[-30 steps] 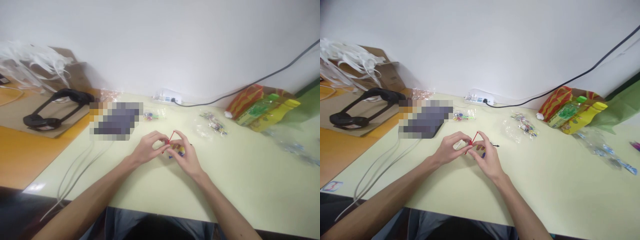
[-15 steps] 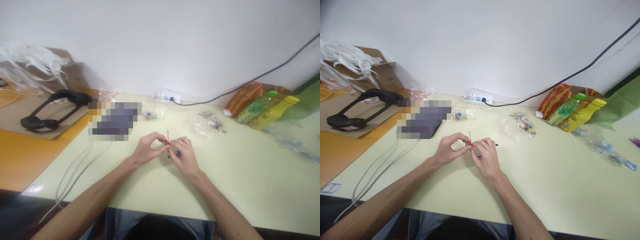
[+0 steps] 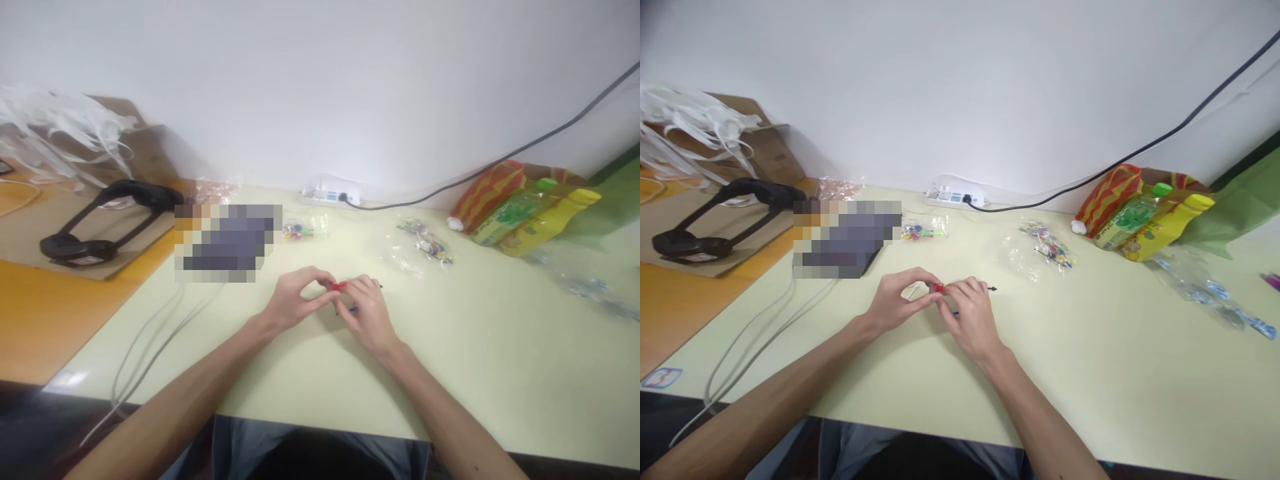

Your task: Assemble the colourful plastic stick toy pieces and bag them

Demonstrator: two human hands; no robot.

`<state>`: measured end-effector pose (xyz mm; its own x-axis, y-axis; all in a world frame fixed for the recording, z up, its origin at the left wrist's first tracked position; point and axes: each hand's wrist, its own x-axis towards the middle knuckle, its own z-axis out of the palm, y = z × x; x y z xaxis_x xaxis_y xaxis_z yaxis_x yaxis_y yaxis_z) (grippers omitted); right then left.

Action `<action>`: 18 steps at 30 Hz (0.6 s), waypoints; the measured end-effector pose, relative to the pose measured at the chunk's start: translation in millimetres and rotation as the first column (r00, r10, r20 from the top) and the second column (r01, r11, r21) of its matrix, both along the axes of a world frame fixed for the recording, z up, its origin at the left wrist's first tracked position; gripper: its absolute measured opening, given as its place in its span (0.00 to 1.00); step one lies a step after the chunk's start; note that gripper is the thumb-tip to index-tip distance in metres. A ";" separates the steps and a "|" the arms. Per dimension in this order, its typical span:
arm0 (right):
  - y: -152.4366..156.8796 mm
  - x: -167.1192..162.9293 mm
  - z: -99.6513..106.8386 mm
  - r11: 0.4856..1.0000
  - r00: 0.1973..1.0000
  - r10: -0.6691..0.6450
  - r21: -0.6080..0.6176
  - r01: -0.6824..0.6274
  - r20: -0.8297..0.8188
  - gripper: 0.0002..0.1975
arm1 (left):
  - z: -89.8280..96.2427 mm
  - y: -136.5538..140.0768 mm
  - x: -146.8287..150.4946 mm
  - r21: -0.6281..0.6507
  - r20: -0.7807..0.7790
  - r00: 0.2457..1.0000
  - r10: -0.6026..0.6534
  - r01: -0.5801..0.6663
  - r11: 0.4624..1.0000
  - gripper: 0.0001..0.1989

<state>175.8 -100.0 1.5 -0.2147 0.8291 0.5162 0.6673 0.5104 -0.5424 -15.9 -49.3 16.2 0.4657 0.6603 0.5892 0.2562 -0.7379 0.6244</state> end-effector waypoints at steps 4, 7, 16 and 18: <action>1.0 2.4 -2.2 0.998 0.998 -0.056 0.008 0.056 -0.012 0.07 | 1.5 -1.4 1.2 -0.001 0.023 0.999 -0.035 0.035 0.999 0.08; 0.9 3.7 -1.9 0.998 0.999 -0.049 0.038 0.049 -0.001 0.07 | 2.1 -2.5 2.8 0.013 0.024 0.999 -0.047 0.047 0.999 0.08; -2.4 -2.0 2.6 0.997 0.996 -0.060 0.061 0.056 0.064 0.09 | 0.3 1.1 3.2 0.067 0.008 1.000 -0.023 0.023 0.997 0.07; -3.3 -4.3 3.4 0.995 0.993 -0.078 0.074 0.072 0.084 0.11 | 0.7 1.4 3.4 0.055 -0.011 1.000 -0.024 0.024 0.998 0.06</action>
